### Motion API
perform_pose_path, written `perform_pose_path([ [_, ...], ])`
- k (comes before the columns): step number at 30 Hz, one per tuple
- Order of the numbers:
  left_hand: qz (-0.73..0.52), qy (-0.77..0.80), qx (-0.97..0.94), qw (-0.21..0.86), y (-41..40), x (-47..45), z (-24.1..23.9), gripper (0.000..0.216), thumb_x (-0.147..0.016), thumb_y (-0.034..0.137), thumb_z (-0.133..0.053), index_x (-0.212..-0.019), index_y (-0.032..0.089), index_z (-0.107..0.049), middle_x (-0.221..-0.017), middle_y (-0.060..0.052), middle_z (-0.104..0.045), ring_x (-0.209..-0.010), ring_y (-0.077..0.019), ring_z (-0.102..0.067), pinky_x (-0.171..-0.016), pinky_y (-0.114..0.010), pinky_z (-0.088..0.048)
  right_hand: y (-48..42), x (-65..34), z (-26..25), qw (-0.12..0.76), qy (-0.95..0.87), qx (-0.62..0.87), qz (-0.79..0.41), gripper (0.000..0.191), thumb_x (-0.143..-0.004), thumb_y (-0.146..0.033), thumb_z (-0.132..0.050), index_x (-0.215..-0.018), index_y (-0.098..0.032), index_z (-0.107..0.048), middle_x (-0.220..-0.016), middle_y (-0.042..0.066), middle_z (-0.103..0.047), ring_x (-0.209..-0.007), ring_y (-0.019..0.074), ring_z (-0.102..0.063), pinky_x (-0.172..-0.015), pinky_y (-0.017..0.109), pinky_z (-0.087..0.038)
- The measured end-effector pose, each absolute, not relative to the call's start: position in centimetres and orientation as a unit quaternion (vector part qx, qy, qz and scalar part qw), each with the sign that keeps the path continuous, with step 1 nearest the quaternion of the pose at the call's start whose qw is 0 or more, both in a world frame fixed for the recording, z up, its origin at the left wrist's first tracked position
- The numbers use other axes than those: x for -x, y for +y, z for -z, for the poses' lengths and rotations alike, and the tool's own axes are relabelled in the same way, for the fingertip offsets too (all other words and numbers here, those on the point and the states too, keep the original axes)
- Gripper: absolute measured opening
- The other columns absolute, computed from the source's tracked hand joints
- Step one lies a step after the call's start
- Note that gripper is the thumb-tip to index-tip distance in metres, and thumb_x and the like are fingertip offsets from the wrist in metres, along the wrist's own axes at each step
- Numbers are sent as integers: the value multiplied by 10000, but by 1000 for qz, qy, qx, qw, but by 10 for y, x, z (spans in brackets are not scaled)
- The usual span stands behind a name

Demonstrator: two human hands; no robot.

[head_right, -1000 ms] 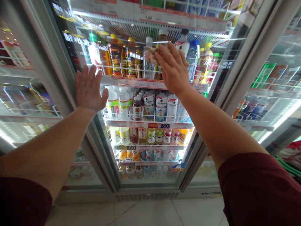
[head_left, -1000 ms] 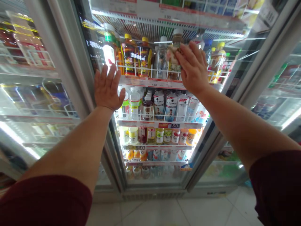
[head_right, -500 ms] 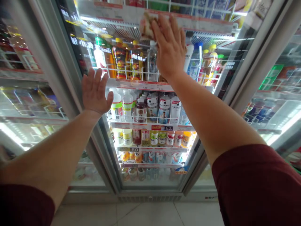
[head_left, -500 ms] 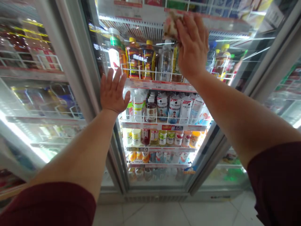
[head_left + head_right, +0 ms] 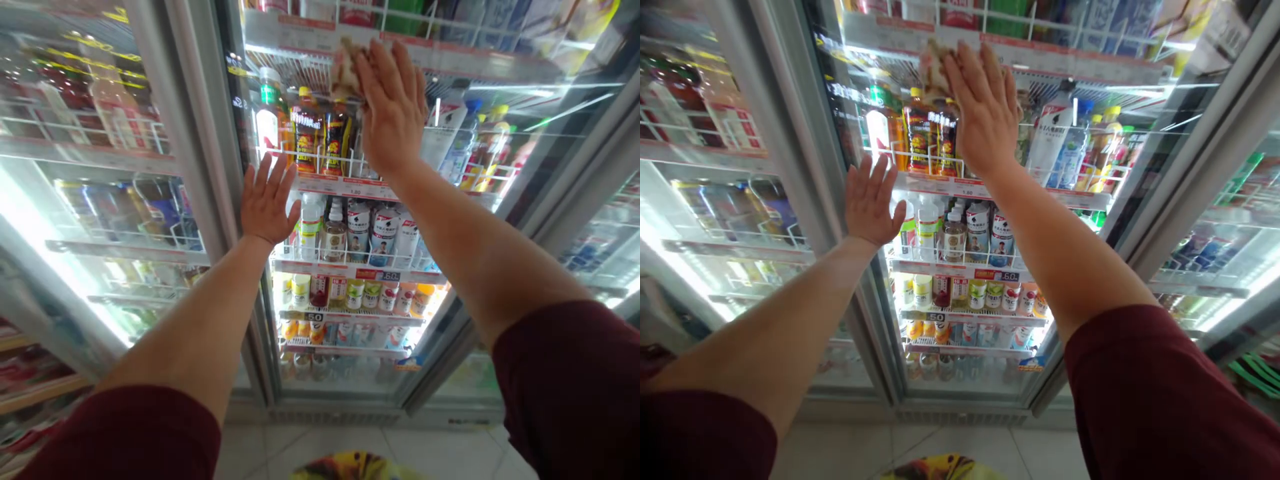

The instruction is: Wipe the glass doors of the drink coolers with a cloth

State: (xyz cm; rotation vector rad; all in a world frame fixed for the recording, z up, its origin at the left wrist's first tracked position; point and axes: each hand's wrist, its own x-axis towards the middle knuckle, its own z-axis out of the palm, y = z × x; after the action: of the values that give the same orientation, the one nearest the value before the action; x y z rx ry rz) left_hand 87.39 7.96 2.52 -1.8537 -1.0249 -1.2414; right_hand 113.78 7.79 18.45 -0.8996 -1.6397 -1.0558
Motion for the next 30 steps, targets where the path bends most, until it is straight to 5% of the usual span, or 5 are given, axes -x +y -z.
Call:
perform_pose_path([
  [3, 471, -393, 714, 337, 78, -874, -25, 733, -1057, 514, -441, -1743, 302, -292, -1796, -58, -290, -1708, -300, -147, -1412, -614, -56, 76, -1129, -169, 511, -645, 372, 430, 591, -1078, -328, -306, -1626, -457, -489, -1715, -137, -473, -1669, 215, -325, -1387, 513, -265],
  [10, 470, -413, 720, 302, 70, -880, -29, 737, -1042, 473, -451, -1742, 299, -296, -1807, -20, -243, -1705, -324, -160, -1415, -639, -41, 68, -1141, -143, 379, -789, 267, 402, 517, -1093, -322, -401, -1582, -345, -567, -1662, 14, -576, -1674, 302, -329, -1374, 677, -229],
  [17, 466, -399, 721, 321, 68, -880, -27, 721, -1058, 435, -454, -1743, 297, -275, -1794, -41, -295, -1708, -300, -123, -1415, -619, -42, 91, -1150, -132, 527, -694, 293, 394, 600, -1106, -281, -337, -1701, -328, -400, -1677, 73, -537, -1691, 335, -283, -1366, 733, -215],
  [23, 468, -383, 724, 331, 69, -879, -26, 722, -1058, 382, -495, -1743, 264, -297, -1787, -73, -308, -1705, -292, -140, -1427, -572, -39, 60, -1143, -105, 327, -809, 280, 400, 533, -1087, -267, -441, -1591, -400, -554, -1647, -35, -590, -1645, 279, -397, -1383, 604, -283],
  [30, 486, -349, 728, 334, 74, -879, -24, 716, -1075, 356, -484, -1753, 269, -273, -1784, -65, -302, -1701, -280, -146, -1428, -567, -5, 53, -1154, -38, 459, -695, 380, 403, 574, -1093, -216, -413, -1647, -325, -516, -1668, 44, -570, -1658, 313, -372, -1356, 637, -333],
])
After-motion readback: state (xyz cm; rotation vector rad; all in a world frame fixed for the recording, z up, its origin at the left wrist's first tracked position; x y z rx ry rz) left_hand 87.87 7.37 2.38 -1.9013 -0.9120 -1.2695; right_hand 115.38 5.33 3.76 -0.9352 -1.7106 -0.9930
